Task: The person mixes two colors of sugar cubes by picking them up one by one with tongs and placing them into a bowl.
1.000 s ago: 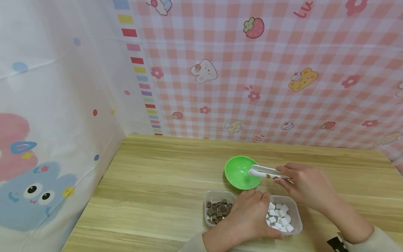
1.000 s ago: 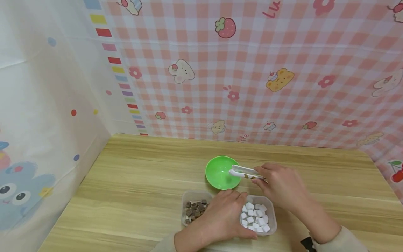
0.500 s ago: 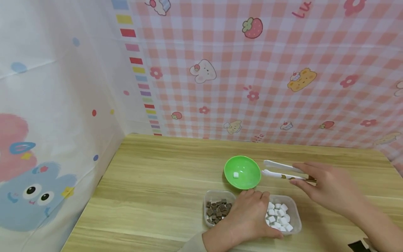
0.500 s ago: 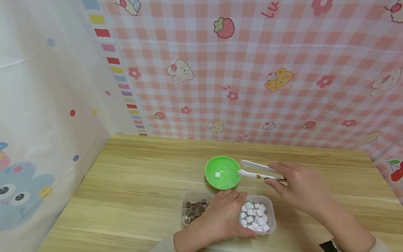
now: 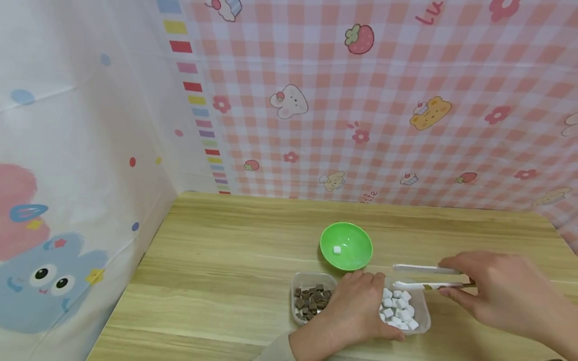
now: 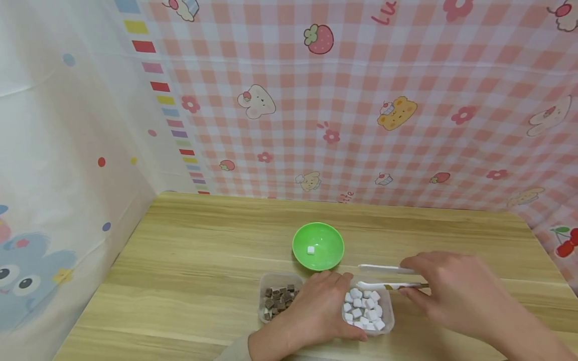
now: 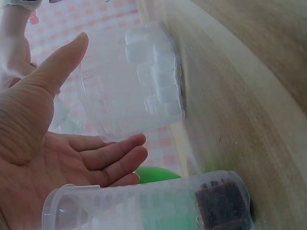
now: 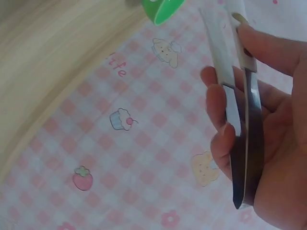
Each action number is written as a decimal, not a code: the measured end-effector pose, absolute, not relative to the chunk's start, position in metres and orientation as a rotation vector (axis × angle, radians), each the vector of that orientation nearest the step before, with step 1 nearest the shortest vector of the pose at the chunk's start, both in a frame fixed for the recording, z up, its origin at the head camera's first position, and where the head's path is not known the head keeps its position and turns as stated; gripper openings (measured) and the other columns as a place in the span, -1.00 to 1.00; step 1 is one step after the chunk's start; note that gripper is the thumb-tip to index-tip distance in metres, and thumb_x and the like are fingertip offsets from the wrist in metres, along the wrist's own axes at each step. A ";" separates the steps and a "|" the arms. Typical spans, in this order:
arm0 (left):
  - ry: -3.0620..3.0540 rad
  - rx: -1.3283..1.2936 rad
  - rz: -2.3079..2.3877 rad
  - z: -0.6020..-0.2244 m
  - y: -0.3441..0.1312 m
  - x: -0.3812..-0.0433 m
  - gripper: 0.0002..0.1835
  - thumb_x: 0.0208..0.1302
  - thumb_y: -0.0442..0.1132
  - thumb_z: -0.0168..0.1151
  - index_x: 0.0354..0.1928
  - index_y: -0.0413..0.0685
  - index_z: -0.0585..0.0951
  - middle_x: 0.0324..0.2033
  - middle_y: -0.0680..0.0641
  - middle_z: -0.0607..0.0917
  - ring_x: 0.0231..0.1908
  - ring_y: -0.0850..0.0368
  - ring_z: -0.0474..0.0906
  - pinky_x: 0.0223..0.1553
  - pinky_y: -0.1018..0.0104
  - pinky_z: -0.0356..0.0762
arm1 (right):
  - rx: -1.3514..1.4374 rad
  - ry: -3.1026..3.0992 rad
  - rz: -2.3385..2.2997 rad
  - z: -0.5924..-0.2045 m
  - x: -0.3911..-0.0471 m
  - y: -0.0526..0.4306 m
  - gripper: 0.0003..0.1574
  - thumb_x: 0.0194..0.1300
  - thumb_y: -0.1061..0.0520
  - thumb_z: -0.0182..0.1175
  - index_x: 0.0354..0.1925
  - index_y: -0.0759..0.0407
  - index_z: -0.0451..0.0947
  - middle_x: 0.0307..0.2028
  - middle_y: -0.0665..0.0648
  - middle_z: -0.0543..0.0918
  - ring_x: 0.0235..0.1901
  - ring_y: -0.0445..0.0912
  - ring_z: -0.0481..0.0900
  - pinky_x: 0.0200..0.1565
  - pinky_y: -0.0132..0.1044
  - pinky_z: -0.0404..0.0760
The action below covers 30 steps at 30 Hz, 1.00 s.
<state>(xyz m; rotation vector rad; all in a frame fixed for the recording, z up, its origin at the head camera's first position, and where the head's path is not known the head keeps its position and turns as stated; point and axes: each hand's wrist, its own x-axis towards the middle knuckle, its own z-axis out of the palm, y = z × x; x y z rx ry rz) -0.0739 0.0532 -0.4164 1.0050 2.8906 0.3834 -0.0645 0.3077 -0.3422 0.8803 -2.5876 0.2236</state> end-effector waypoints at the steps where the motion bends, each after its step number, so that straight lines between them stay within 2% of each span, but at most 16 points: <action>1: 2.891 1.005 0.382 -0.416 0.053 -0.074 -0.05 -0.18 0.53 0.55 0.11 0.01 0.59 -0.14 0.17 0.65 -0.03 0.30 0.51 0.14 0.43 0.44 | 0.896 -2.592 0.200 -0.342 -0.064 0.308 -0.21 0.37 -0.63 -0.02 -0.27 -0.06 0.74 -0.44 -0.25 0.69 -0.54 -0.45 0.46 -0.62 -0.39 0.41; 3: 2.893 1.007 0.375 -0.416 0.053 -0.074 -0.08 -0.18 0.53 0.55 0.07 0.03 0.59 -0.18 0.18 0.63 -0.06 0.31 0.51 0.11 0.43 0.44 | 0.936 -2.594 0.143 -0.340 -0.064 0.307 -0.16 0.39 -0.64 -0.10 -0.29 -0.05 0.74 -0.43 -0.24 0.69 -0.56 -0.41 0.50 -0.63 -0.38 0.43; 5: 2.893 1.006 0.371 -0.416 0.052 -0.074 -0.08 -0.18 0.53 0.55 0.06 0.03 0.59 -0.19 0.18 0.63 -0.06 0.31 0.51 0.11 0.43 0.44 | 0.980 -2.594 0.075 -0.340 -0.064 0.305 -0.34 0.29 -0.55 0.24 -0.31 -0.03 0.74 -0.44 -0.20 0.69 -0.57 -0.37 0.51 -0.63 -0.36 0.45; 7: 2.898 1.012 0.365 -0.417 0.052 -0.074 -0.09 -0.18 0.54 0.54 0.05 0.03 0.59 -0.20 0.18 0.63 -0.07 0.31 0.51 0.10 0.43 0.45 | 1.028 -2.587 -0.001 -0.339 -0.064 0.301 -0.50 0.03 -0.35 0.56 -0.34 -0.02 0.72 -0.46 -0.20 0.65 -0.57 -0.35 0.50 -0.64 -0.36 0.45; 9: 2.900 1.015 0.366 -0.417 0.052 -0.074 -0.09 -0.18 0.54 0.54 0.04 0.03 0.59 -0.21 0.18 0.62 -0.08 0.31 0.51 0.10 0.43 0.45 | 1.081 -2.581 -0.064 -0.340 -0.064 0.297 -0.50 -0.30 -0.09 0.70 -0.40 -0.03 0.66 -0.51 -0.23 0.55 -0.59 -0.35 0.41 -0.64 -0.36 0.41; 10: 2.902 1.016 0.365 -0.417 0.051 -0.074 -0.09 -0.18 0.54 0.54 0.05 0.03 0.59 -0.21 0.18 0.62 -0.09 0.31 0.50 0.09 0.44 0.45 | 1.107 -2.573 -0.088 -0.340 -0.065 0.294 -0.47 -0.38 -0.04 0.71 -0.43 -0.02 0.61 -0.54 -0.23 0.48 -0.60 -0.34 0.36 -0.65 -0.35 0.38; 14: 2.897 1.014 0.361 -0.417 0.051 -0.074 -0.08 -0.18 0.55 0.53 0.06 0.03 0.59 -0.20 0.18 0.61 -0.09 0.32 0.50 0.10 0.44 0.45 | 1.217 -2.529 -0.181 -0.343 -0.068 0.286 -0.43 -0.43 -0.01 0.72 -0.52 -0.02 0.51 -0.60 -0.18 0.36 -0.62 -0.21 0.35 -0.64 -0.30 0.39; 19: 2.887 1.008 0.356 -0.417 0.051 -0.074 -0.08 -0.18 0.56 0.52 0.06 0.04 0.59 -0.22 0.18 0.60 -0.09 0.32 0.50 0.11 0.43 0.46 | 1.287 -2.465 -0.256 -0.347 -0.070 0.279 -0.46 -0.48 0.02 0.70 -0.56 0.03 0.52 -0.61 -0.10 0.41 -0.61 -0.12 0.40 -0.58 -0.27 0.44; 26: 2.908 1.033 0.327 -0.418 0.051 -0.073 -0.11 -0.17 0.58 0.49 0.00 0.06 0.59 -0.27 0.19 0.58 -0.12 0.31 0.50 0.06 0.44 0.46 | 1.311 -2.425 -0.294 -0.352 -0.069 0.274 -0.49 -0.51 0.20 0.62 -0.65 0.06 0.44 -0.66 -0.05 0.35 -0.65 -0.08 0.33 -0.63 -0.29 0.26; 30: 2.919 1.043 0.323 -0.419 0.051 -0.073 -0.12 -0.17 0.58 0.49 -0.01 0.06 0.59 -0.26 0.18 0.59 -0.10 0.30 0.51 0.06 0.44 0.46 | 1.309 -2.443 -0.322 -0.354 -0.067 0.270 -0.51 -0.46 0.27 0.59 -0.66 0.05 0.42 -0.67 -0.06 0.33 -0.65 -0.09 0.31 -0.62 -0.30 0.22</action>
